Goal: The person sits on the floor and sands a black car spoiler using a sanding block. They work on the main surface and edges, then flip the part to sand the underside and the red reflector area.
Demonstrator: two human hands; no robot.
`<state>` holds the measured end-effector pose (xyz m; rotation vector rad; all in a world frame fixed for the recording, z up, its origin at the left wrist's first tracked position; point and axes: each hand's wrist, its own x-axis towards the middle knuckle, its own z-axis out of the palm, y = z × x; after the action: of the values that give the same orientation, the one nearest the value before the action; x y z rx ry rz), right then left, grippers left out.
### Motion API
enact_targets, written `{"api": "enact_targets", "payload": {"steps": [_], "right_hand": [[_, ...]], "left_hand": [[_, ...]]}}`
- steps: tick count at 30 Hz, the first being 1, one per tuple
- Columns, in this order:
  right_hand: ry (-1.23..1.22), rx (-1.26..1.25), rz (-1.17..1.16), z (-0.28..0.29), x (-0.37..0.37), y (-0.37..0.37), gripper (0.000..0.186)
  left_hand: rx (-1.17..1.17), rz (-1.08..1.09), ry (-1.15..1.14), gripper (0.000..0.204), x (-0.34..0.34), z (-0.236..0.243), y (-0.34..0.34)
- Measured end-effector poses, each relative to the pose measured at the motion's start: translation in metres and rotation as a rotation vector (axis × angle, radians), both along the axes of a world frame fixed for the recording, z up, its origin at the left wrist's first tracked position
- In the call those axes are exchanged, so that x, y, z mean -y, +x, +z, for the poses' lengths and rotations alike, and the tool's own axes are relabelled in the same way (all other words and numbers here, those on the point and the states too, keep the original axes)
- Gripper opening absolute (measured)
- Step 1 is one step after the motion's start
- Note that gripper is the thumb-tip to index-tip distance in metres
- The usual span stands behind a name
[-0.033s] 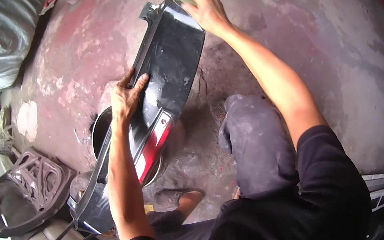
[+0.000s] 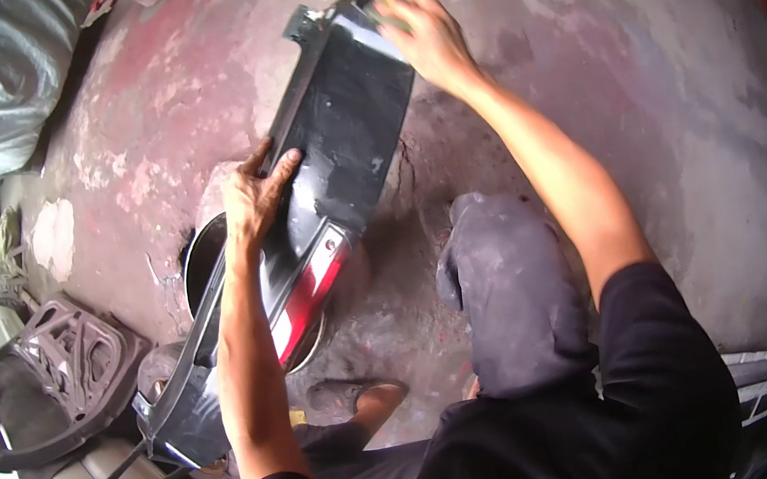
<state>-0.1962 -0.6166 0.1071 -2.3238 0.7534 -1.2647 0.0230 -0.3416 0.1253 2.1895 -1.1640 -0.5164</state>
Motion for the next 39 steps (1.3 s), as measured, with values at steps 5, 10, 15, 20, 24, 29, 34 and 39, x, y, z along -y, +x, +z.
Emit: {"api": "enact_targets", "payload": {"steps": [5,10,15,20,24,29,34,39], "right_hand": [[-0.021,-0.009,0.021,-0.009,-0.01,-0.026,0.032],[-0.082,0.041,-0.05,0.02,0.028,0.014,0.032],[-0.009,-0.071,0.025,-0.016,-0.01,-0.034,0.032],[-0.06,0.011,-0.022,0.017,0.029,-0.007,0.033],[-0.041,0.003,0.058,-0.016,-0.018,-0.043,0.034],[-0.047,0.02,0.046,0.003,0.001,-0.032,0.03],[-0.031,0.085,0.061,0.012,0.032,-0.023,0.03],[-0.003,0.029,0.129,-0.02,-0.025,-0.08,0.033]], "left_hand": [[-0.011,-0.04,0.005,0.085,0.002,0.002,0.003],[-0.005,-0.048,-0.057,0.086,0.005,0.002,0.001],[-0.061,-0.056,-0.028,0.084,0.001,0.001,0.003],[-0.011,-0.069,-0.012,0.084,0.005,0.0,0.005],[-0.008,-0.062,-0.033,0.085,-0.002,-0.003,0.01],[0.043,-0.098,0.057,0.084,0.0,0.005,0.005],[0.002,-0.096,-0.031,0.083,0.006,0.0,0.004],[0.004,-0.125,-0.004,0.082,0.004,0.003,0.003]]}}
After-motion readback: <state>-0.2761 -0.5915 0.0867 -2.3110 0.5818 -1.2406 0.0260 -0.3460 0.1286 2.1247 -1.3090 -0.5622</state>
